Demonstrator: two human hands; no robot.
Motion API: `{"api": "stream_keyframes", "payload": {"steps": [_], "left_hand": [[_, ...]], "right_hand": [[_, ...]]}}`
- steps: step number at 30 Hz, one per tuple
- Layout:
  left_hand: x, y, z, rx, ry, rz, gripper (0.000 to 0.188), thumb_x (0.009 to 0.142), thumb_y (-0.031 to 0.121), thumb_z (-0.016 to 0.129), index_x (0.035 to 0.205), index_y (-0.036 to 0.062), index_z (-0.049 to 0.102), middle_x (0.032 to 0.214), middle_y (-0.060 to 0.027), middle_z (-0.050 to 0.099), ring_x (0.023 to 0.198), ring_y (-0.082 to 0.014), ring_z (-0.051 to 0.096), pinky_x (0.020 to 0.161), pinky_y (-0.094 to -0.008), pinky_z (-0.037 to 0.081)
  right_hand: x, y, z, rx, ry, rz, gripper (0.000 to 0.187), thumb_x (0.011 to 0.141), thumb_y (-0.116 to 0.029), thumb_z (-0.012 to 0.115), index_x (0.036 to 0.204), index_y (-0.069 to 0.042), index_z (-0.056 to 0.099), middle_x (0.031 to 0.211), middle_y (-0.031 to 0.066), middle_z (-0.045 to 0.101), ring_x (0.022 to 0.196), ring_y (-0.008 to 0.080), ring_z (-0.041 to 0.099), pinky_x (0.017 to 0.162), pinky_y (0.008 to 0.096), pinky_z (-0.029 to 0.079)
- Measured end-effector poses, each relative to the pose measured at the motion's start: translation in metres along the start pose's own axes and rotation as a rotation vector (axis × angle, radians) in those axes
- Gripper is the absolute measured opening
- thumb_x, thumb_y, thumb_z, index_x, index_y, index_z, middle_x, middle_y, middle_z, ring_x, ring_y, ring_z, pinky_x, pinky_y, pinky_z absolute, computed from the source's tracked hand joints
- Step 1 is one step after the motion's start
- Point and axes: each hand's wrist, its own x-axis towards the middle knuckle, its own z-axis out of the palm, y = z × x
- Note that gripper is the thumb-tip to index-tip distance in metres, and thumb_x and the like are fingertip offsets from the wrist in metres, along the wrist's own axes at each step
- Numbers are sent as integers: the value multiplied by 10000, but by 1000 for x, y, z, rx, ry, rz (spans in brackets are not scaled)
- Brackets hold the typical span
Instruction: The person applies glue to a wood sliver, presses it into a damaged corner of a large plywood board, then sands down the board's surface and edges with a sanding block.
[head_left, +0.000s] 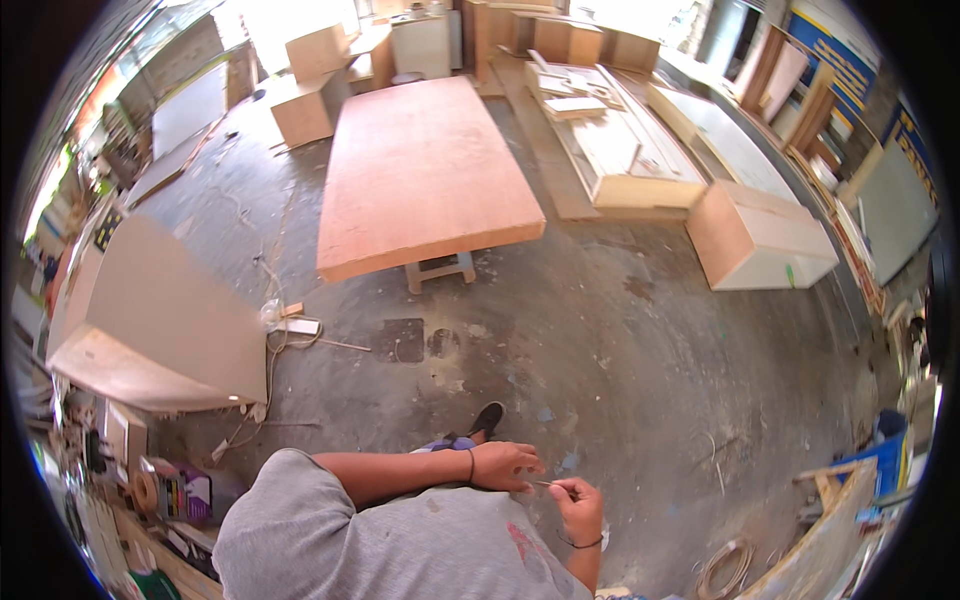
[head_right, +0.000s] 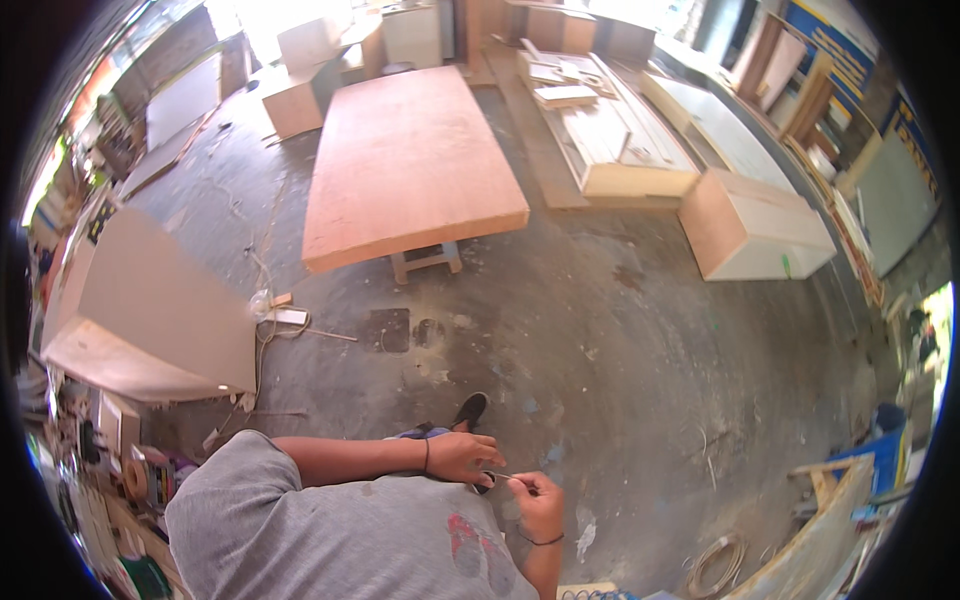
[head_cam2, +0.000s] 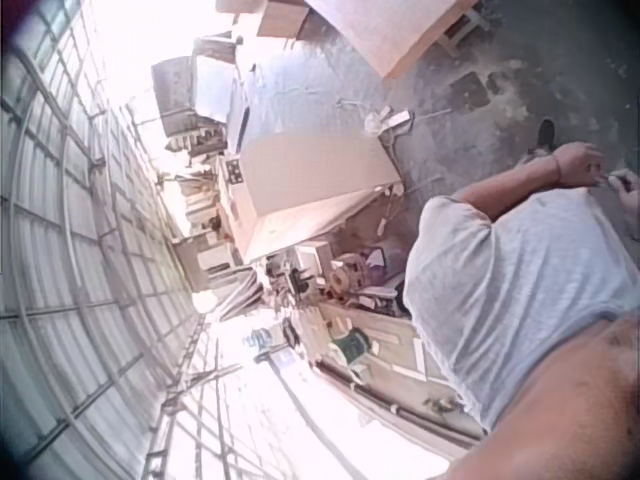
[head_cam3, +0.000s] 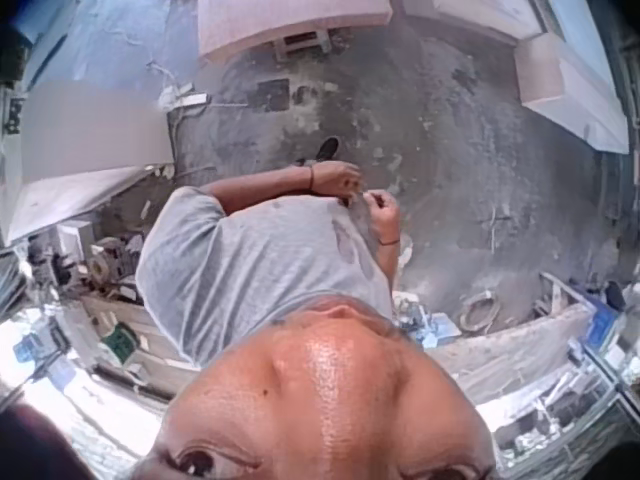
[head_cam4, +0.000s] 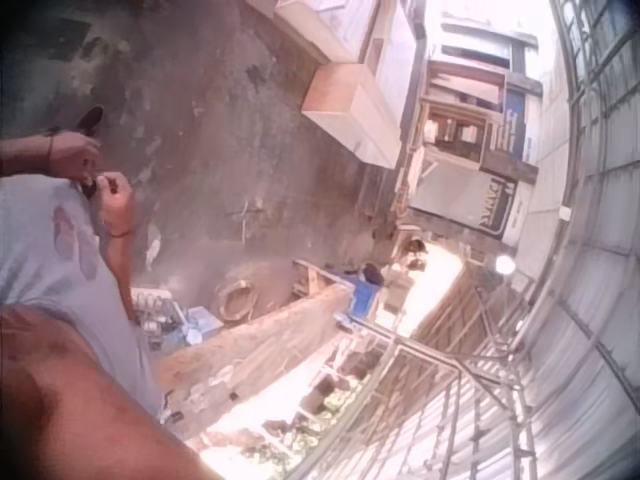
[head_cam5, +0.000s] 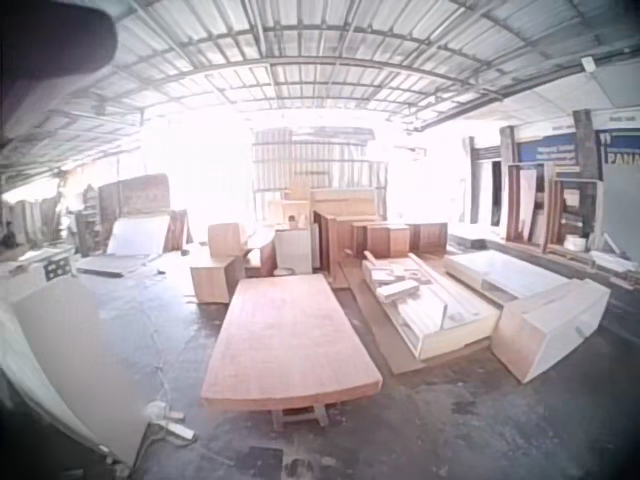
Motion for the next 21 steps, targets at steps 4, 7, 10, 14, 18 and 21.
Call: {"api": "stream_keyframes", "payload": {"steps": [4,7,10,14,18,21], "left_hand": [[-39,-8,-24,-68,119,-99,253,811,282,651,955,75,668,847,-122,645,760,-300,634,647,-401,478],[-63,-30,-36,-77,246,-97,229,835,265,619,940,70,678,805,-156,651,749,-351,623,650,-422,483],[-87,-52,-66,-104,313,-72,210,845,213,613,943,35,669,823,-172,650,762,-347,628,669,-408,489],[-136,-84,-117,-117,508,-91,156,853,116,598,948,4,652,813,-165,643,756,-322,638,659,-379,494],[-196,-96,-176,-267,636,-319,140,863,102,598,952,8,650,767,-149,619,683,-276,621,619,-334,473],[-235,-111,-206,-221,707,-335,137,862,96,594,953,13,654,771,-154,618,675,-272,610,621,-329,469]], "right_hand": [[33,-20,53,-3,-196,-15,94,820,-81,689,858,0,660,750,13,652,682,57,572,620,212,462],[60,-44,80,-74,-254,-41,92,818,-76,686,864,1,667,781,34,674,704,62,588,641,219,472],[89,-69,115,-197,-321,-73,108,829,-97,674,875,0,669,789,46,678,698,72,590,647,222,474],[136,-104,193,-246,-498,-172,181,846,-169,615,896,-2,664,822,103,665,729,155,612,670,285,479],[179,-129,279,-338,-707,-361,206,850,-193,591,919,-10,655,847,124,644,771,202,616,696,315,476],[195,-141,332,-294,-787,-330,180,837,-174,623,910,-13,657,825,102,650,747,172,609,669,297,471]]}}
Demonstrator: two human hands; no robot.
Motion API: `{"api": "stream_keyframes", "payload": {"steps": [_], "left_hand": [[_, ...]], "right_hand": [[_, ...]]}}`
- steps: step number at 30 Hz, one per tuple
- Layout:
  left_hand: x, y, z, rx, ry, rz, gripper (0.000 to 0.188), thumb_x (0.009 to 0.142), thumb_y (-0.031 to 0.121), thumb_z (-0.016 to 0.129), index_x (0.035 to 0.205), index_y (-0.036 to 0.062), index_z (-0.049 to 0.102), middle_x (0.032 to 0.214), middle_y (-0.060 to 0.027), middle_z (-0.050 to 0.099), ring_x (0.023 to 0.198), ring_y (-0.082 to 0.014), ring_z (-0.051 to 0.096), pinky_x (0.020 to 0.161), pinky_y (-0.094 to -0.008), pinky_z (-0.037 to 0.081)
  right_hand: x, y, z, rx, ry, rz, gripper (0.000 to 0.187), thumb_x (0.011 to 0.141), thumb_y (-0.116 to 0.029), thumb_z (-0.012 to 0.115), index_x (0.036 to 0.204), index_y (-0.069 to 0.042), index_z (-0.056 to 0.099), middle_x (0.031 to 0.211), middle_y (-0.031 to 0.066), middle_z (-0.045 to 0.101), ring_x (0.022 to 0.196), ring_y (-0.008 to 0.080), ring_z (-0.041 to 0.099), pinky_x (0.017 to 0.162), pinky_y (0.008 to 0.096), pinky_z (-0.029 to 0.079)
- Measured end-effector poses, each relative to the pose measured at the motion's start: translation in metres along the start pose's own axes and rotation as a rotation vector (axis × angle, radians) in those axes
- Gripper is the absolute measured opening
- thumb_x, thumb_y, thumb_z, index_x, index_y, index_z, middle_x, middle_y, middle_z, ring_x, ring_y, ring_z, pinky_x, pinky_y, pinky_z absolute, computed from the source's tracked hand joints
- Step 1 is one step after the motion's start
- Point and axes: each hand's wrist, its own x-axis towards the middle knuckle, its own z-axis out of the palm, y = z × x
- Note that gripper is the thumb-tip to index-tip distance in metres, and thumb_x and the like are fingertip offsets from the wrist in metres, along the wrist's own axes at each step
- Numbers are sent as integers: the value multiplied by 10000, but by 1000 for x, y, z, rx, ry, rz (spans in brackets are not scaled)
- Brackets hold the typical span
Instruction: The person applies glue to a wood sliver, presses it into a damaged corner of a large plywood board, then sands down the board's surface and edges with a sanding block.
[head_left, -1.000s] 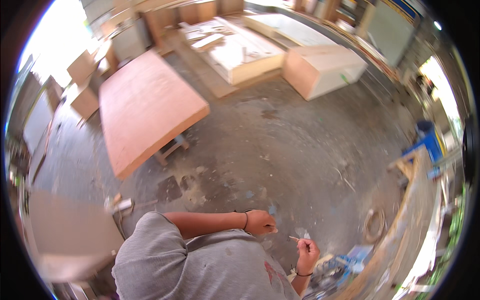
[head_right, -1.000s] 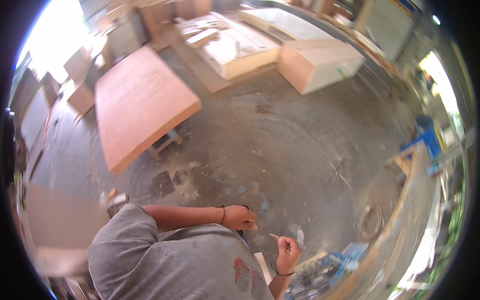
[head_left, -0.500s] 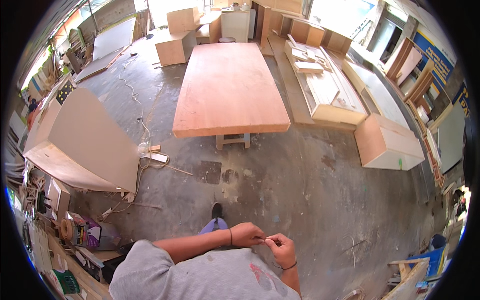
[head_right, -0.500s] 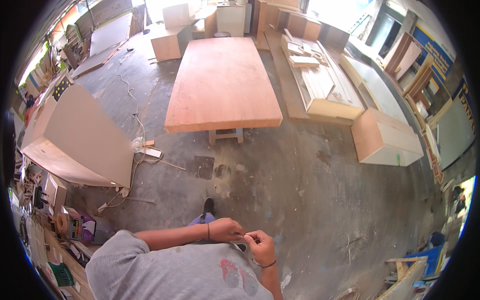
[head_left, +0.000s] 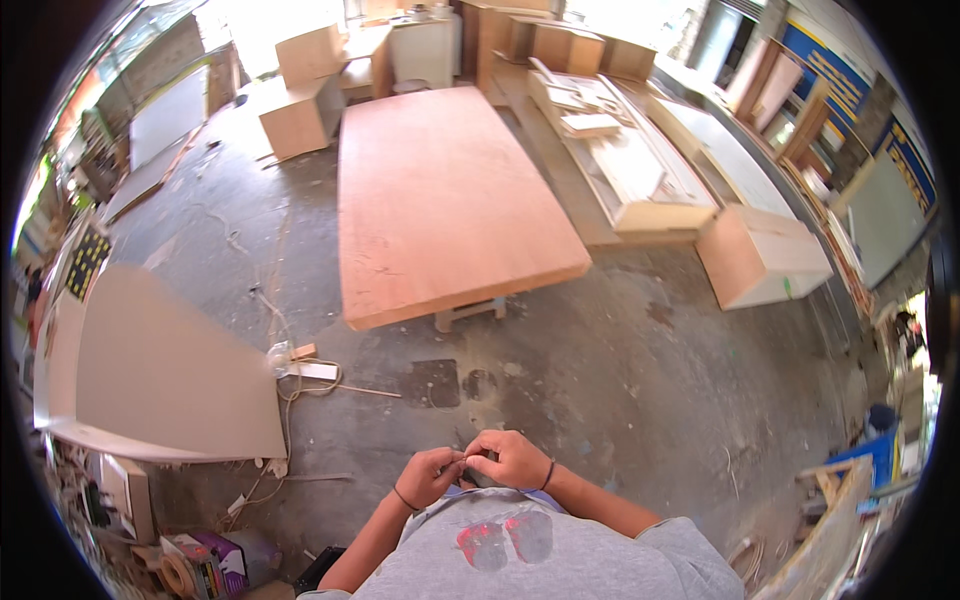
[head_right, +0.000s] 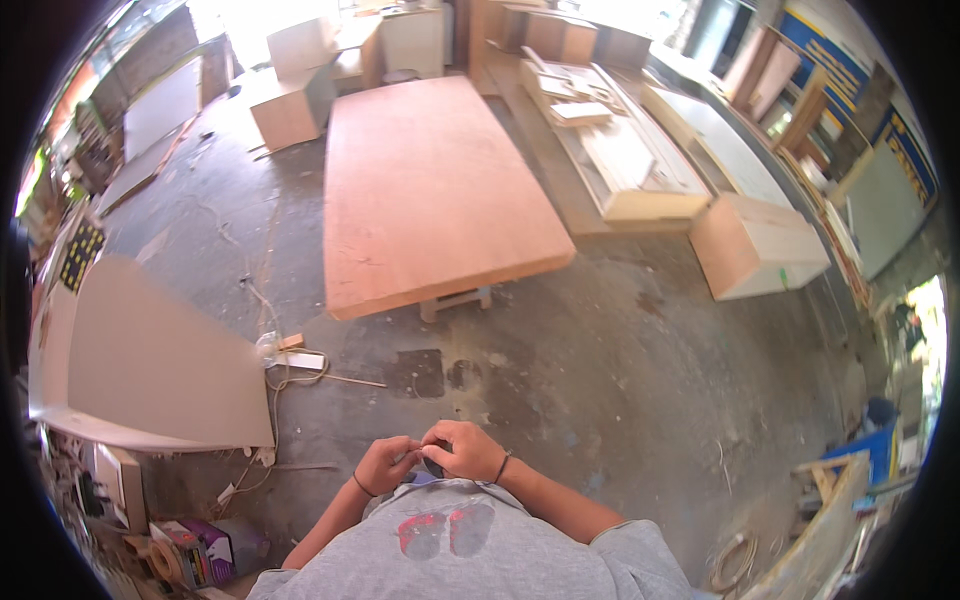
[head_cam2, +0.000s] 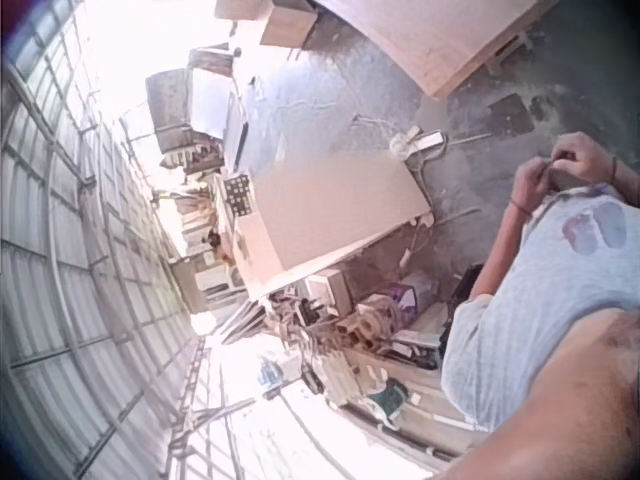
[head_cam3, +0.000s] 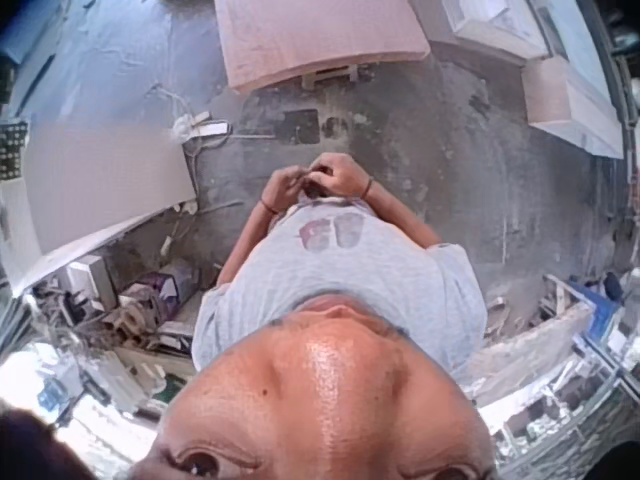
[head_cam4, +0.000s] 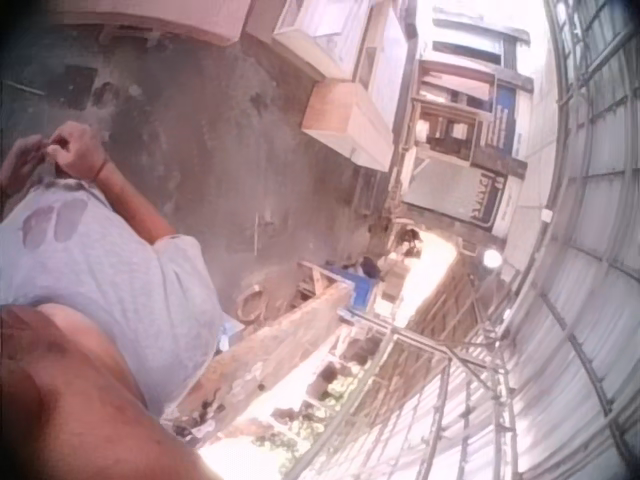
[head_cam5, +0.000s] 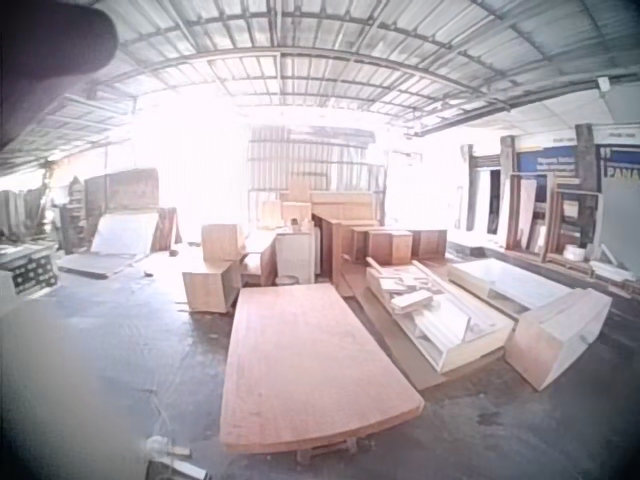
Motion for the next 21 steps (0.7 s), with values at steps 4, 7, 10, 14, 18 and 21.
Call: {"api": "stream_keyframes", "payload": {"steps": [4,7,10,14,18,21], "left_hand": [[-6,-20,-47,43,119,-20,137,858,110,608,944,15,659,773,-160,619,681,-292,610,627,-342,470],[-2,-26,-71,102,146,-68,141,857,117,616,932,6,657,773,-161,623,691,-301,616,633,-339,475],[16,-39,-89,139,219,-34,131,851,94,604,924,-4,651,759,-158,626,680,-302,621,619,-336,474],[42,-59,-128,144,243,-125,120,834,84,607,907,-8,634,767,-182,620,702,-342,621,626,-360,477],[83,-71,-173,131,222,-156,107,833,65,600,897,-16,628,744,-172,617,682,-311,627,616,-341,470],[114,-69,-201,191,186,-152,101,835,55,596,897,-18,628,728,-163,614,670,-282,626,610,-325,464]], "right_hand": [[59,-6,26,54,-81,19,154,820,-151,662,906,-23,663,809,76,657,734,135,591,642,283,455],[101,-8,30,28,-112,4,164,811,-171,670,895,-30,660,804,81,655,713,134,587,629,279,447],[138,-11,26,-26,-178,-22,214,795,-214,653,851,-7,639,786,123,626,717,220,615,660,326,475],[203,-4,27,-26,-176,-239,179,750,-181,635,790,-8,616,763,131,593,713,271,591,651,358,464],[259,-8,21,45,-169,-294,145,723,-149,622,745,-9,593,744,130,578,715,282,585,646,368,457],[290,-12,4,96,-155,-300,143,718,-152,622,737,-14,591,737,128,570,708,285,582,639,374,453]]}}
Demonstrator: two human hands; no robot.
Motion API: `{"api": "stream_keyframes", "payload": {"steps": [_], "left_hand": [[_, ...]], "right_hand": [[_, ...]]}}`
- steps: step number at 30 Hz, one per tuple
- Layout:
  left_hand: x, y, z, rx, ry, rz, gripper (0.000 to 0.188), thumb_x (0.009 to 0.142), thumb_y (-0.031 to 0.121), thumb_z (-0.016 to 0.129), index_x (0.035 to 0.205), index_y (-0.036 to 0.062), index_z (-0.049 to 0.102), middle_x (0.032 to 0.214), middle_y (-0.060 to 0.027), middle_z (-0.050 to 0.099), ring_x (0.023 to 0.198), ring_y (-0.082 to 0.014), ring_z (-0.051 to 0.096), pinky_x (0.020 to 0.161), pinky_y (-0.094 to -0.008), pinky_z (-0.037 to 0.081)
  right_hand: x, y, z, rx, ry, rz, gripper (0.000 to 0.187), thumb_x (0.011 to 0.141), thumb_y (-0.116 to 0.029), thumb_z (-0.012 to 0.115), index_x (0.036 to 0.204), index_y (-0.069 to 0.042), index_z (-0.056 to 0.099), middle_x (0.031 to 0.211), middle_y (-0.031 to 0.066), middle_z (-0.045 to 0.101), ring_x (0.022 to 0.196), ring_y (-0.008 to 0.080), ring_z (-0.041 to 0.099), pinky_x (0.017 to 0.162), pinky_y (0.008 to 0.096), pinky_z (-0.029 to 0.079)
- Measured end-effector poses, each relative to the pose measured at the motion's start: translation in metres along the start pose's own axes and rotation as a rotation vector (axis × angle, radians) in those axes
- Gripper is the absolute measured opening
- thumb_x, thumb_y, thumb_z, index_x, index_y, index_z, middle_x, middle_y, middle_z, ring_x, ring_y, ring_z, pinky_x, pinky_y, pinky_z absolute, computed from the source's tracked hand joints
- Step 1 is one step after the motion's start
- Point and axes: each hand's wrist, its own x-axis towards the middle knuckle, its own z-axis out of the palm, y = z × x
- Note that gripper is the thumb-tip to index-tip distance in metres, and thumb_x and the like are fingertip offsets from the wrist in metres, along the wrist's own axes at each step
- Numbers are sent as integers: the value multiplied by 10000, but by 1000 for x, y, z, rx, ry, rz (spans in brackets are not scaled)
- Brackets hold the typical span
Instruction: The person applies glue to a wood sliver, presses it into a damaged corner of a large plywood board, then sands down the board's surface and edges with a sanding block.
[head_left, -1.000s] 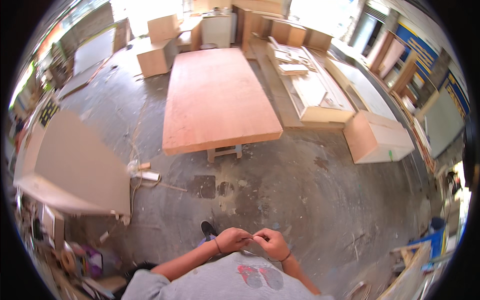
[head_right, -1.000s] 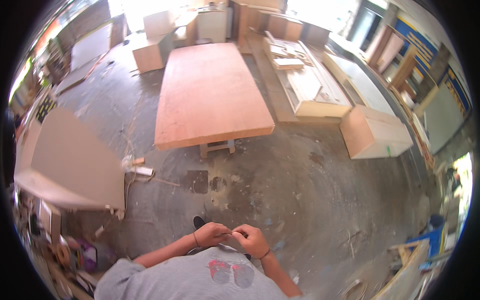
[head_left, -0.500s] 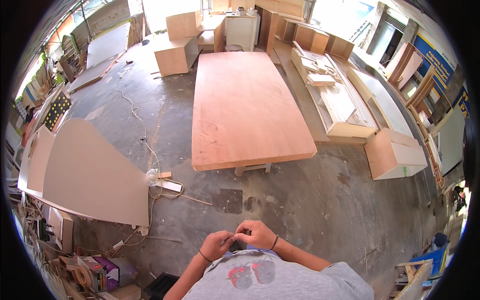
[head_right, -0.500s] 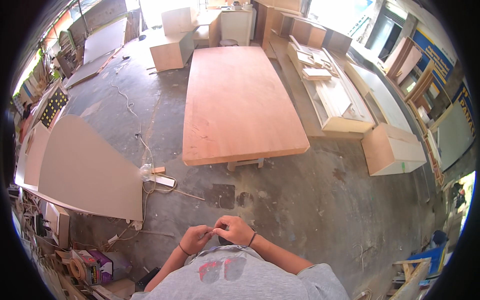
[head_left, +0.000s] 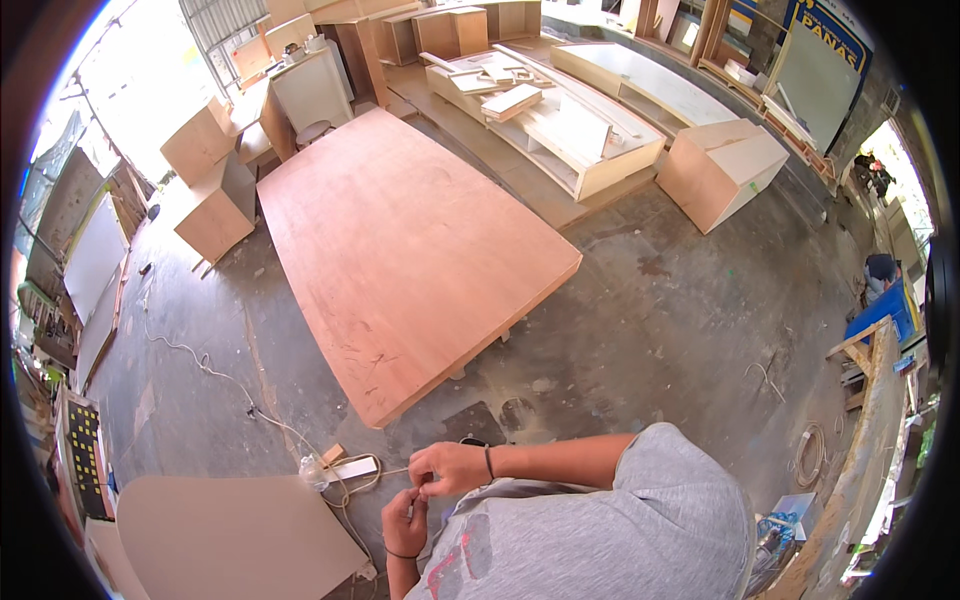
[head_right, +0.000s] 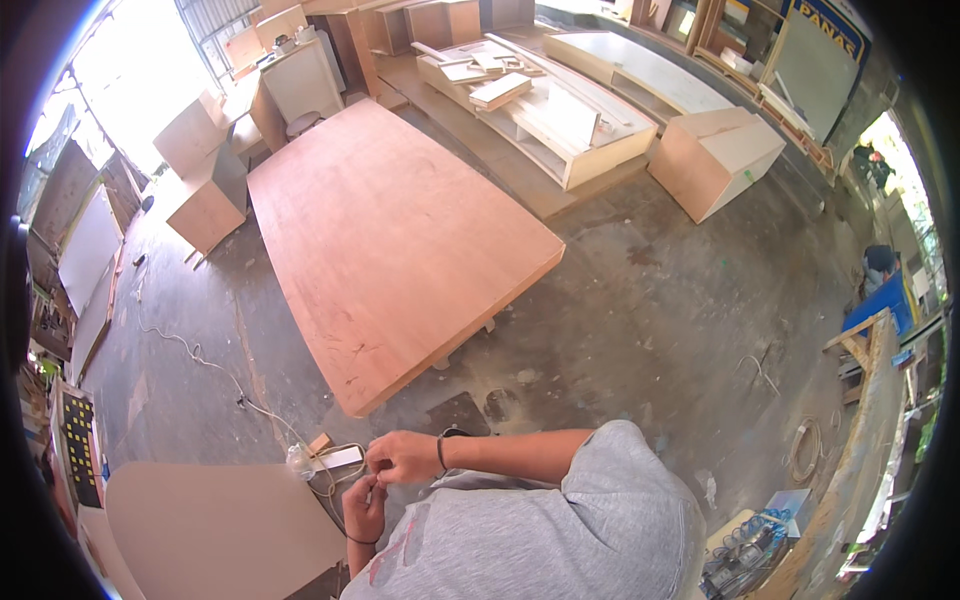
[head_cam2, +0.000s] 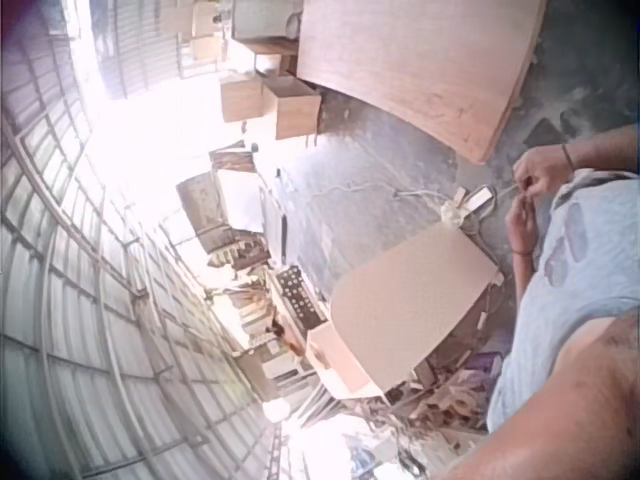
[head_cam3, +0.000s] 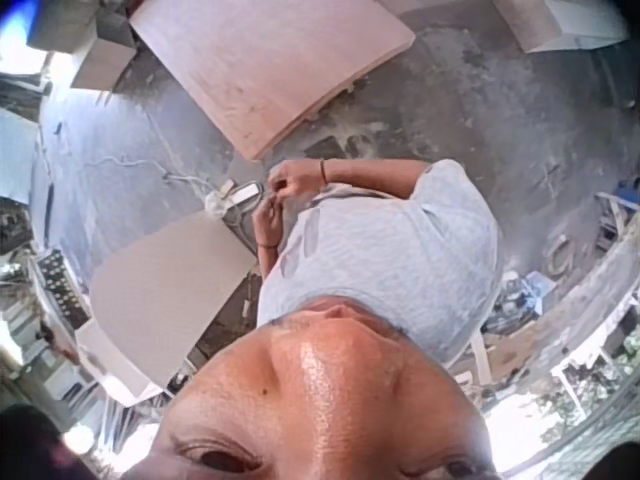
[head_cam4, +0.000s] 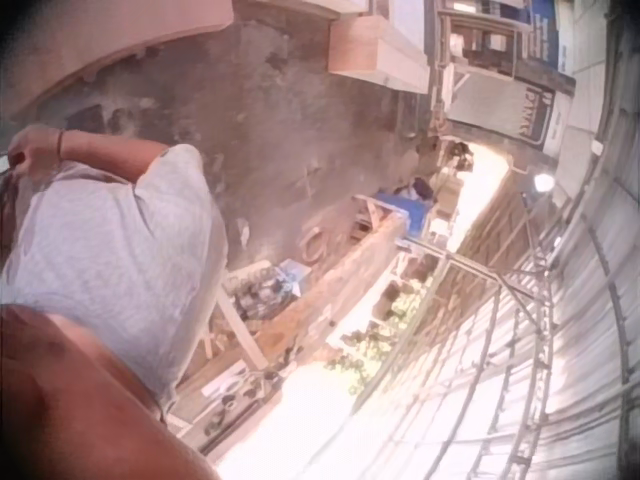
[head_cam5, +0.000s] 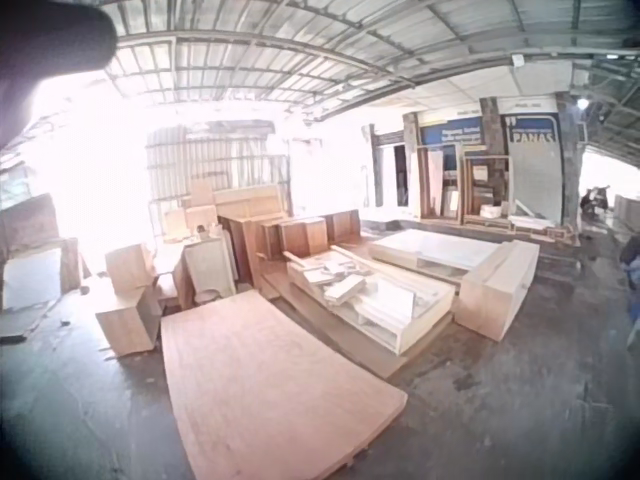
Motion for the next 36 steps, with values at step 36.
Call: {"api": "stream_keyframes", "payload": {"steps": [36], "left_hand": [[22,-201,-325,-216,593,-85,98,812,63,657,885,-1,668,783,-120,639,699,-209,624,653,-291,482]], "right_hand": [[416,15,177,-100,-425,36,119,806,-128,627,856,-20,643,794,125,627,697,232,604,649,325,472]]}}
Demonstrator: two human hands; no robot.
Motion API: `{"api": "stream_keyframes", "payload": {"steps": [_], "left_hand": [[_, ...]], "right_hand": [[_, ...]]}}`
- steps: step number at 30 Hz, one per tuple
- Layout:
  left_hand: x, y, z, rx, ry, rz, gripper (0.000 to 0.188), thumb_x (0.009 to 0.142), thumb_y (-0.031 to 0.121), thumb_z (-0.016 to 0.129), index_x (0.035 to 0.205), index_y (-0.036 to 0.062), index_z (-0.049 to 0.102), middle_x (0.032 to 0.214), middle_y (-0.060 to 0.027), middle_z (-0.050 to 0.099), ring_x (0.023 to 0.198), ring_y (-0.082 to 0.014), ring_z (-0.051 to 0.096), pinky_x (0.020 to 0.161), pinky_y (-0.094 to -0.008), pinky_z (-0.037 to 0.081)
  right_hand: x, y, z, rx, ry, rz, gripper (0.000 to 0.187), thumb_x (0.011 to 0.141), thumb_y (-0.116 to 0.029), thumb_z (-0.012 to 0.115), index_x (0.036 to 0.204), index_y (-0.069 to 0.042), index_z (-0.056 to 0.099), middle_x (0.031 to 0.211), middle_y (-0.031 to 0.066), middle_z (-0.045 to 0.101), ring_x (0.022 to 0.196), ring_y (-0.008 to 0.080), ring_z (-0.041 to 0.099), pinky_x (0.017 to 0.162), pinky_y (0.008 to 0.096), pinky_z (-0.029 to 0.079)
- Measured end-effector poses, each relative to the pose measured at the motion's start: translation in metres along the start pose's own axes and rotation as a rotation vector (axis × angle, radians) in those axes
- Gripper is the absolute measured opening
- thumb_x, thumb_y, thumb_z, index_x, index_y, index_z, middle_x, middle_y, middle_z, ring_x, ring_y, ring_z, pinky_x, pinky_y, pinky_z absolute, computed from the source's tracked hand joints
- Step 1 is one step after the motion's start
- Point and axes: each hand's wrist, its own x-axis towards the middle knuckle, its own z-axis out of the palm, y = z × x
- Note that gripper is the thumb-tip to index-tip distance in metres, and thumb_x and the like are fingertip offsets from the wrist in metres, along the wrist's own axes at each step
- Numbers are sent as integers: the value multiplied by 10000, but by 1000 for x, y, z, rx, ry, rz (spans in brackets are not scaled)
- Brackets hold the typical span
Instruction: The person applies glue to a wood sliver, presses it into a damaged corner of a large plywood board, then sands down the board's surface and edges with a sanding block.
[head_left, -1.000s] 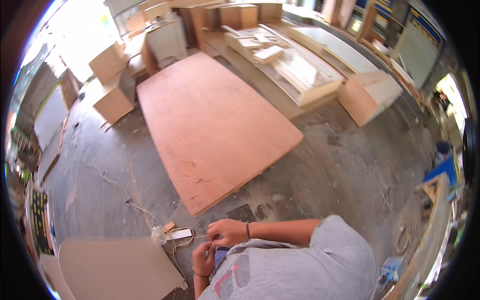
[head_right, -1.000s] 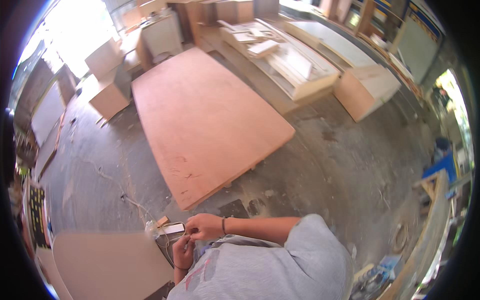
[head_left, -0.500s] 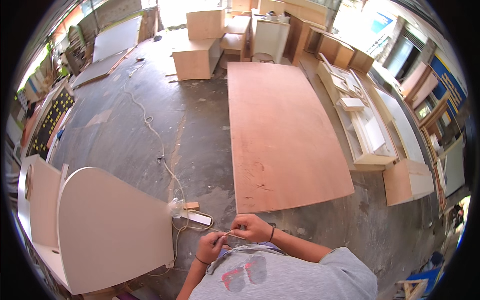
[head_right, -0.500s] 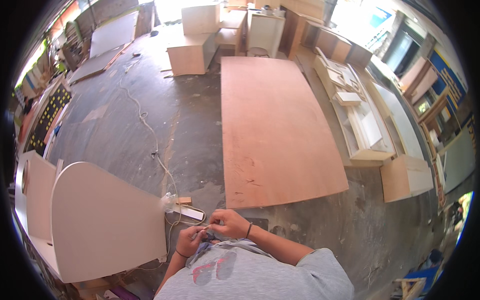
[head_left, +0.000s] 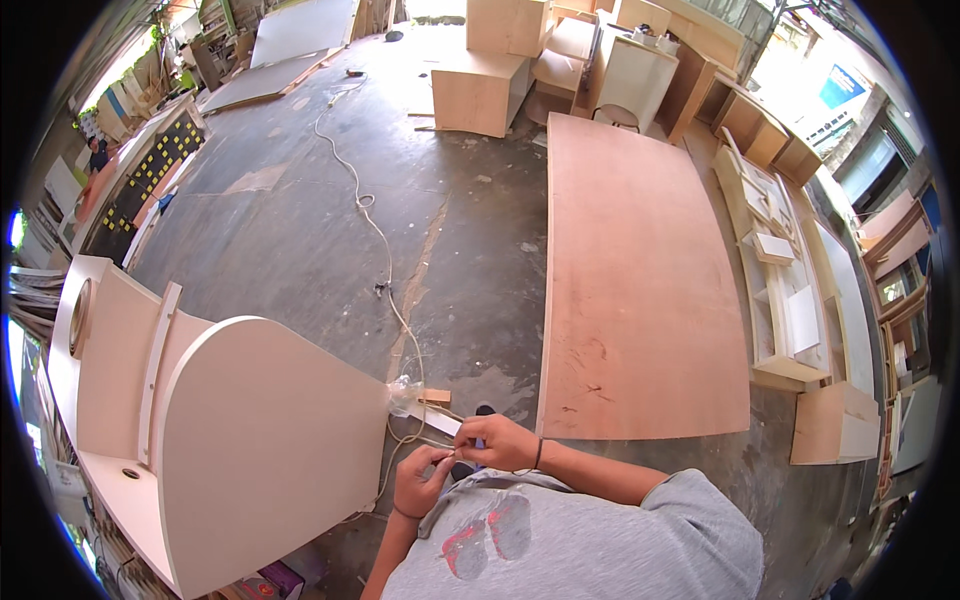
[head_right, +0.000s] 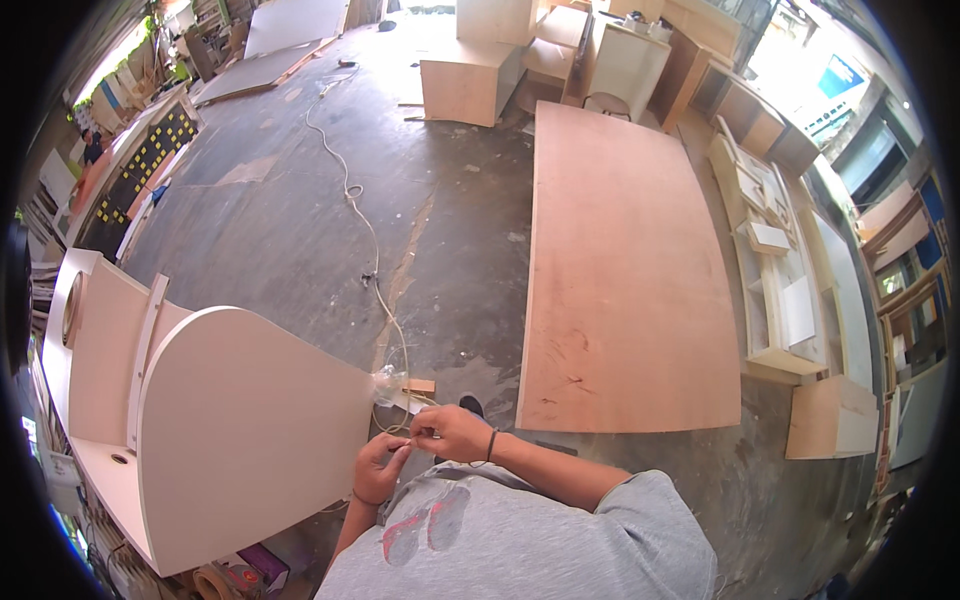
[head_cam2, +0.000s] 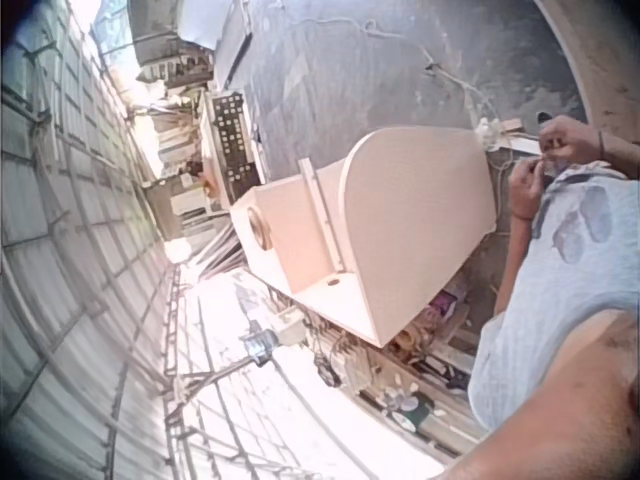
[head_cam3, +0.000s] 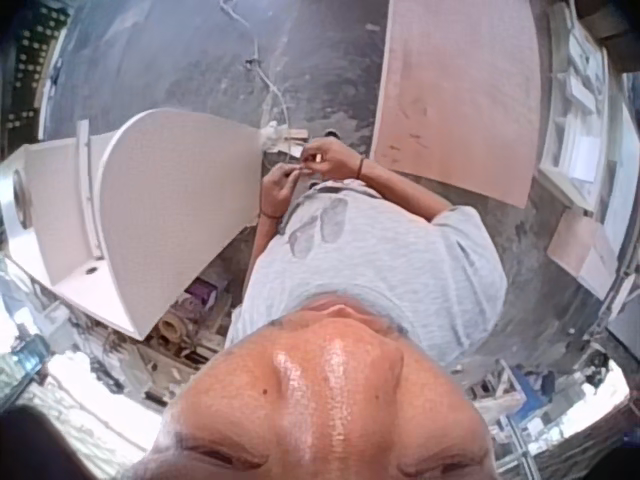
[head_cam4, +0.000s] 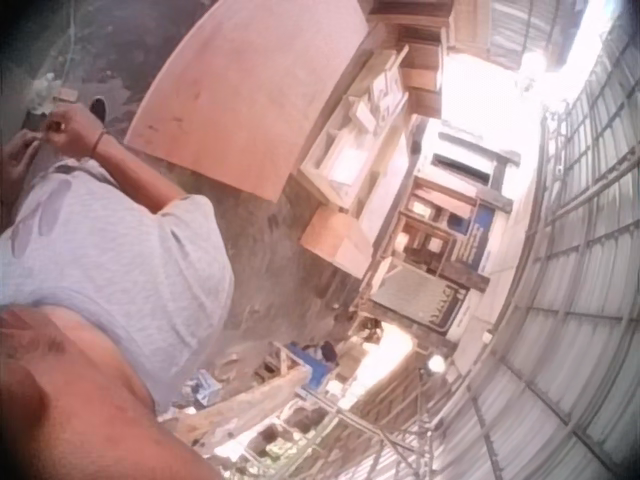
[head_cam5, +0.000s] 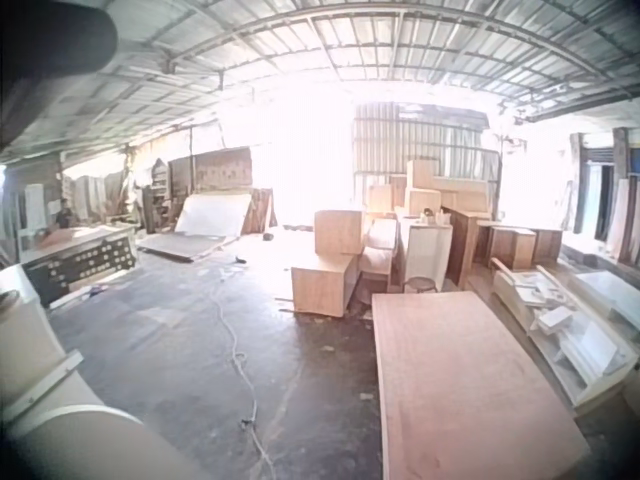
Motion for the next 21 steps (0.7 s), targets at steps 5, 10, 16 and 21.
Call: {"api": "stream_keyframes", "payload": {"steps": [5,10,16,21], "left_hand": [[67,-17,-9,41,6,-61,101,808,76,658,859,-11,658,735,-104,618,699,-192,611,657,-293,472],[170,-63,5,-3,-35,-162,90,830,90,656,844,1,654,741,-104,644,676,-174,619,645,-284,481],[313,-179,34,-116,-128,-332,128,869,125,621,872,-3,625,704,-28,618,642,-89,565,612,-229,470],[334,-342,-6,-46,68,-877,253,849,255,621,809,6,623,687,-87,629,590,-161,613,527,-302,487]], "right_hand": [[60,15,-37,49,0,12,114,807,-126,640,856,-24,637,781,127,622,692,239,602,636,321,463],[122,85,-89,62,93,-26,126,839,-122,614,907,-23,654,806,105,638,746,203,618,668,308,464],[179,119,-218,197,282,211,186,849,-147,607,969,-15,659,878,109,663,808,179,622,749,303,484],[223,124,-330,238,464,282,206,865,-172,612,967,2,652,844,70,659,760,114,583,705,267,476]]}}
